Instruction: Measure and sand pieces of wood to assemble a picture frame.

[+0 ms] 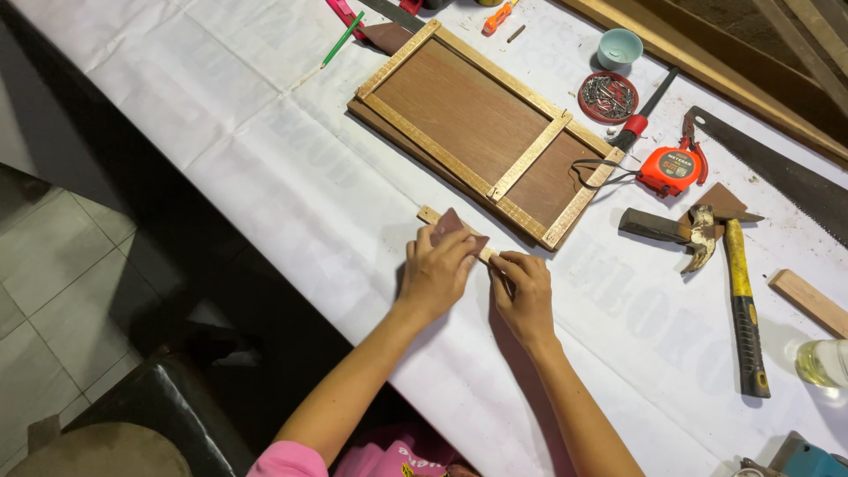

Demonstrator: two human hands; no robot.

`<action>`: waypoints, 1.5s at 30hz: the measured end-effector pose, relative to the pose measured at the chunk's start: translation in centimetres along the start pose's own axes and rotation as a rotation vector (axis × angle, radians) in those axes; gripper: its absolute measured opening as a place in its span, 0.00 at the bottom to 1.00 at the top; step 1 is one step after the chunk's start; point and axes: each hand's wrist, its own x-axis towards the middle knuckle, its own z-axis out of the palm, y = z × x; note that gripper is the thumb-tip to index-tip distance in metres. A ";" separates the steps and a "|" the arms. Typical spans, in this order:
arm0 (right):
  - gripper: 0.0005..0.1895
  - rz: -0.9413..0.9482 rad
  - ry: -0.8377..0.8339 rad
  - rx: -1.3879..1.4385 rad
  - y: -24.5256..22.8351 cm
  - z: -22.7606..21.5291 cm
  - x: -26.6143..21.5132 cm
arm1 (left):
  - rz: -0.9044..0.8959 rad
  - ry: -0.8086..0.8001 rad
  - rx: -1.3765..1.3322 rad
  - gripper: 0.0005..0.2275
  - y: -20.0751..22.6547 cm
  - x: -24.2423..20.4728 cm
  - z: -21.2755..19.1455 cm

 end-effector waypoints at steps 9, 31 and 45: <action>0.08 0.096 -0.044 0.024 0.2 0.2 0.3 | 0.040 0.001 0.255 0.11 -3.5 1.1 1.6; 0.07 0.224 -0.046 0.091 1.6 0.7 0.2 | -0.070 0.000 0.155 0.09 -4.6 2.6 -0.4; 0.09 0.215 -0.012 0.094 1.3 0.5 0.3 | 0.026 0.004 0.193 0.11 -2.6 0.4 2.5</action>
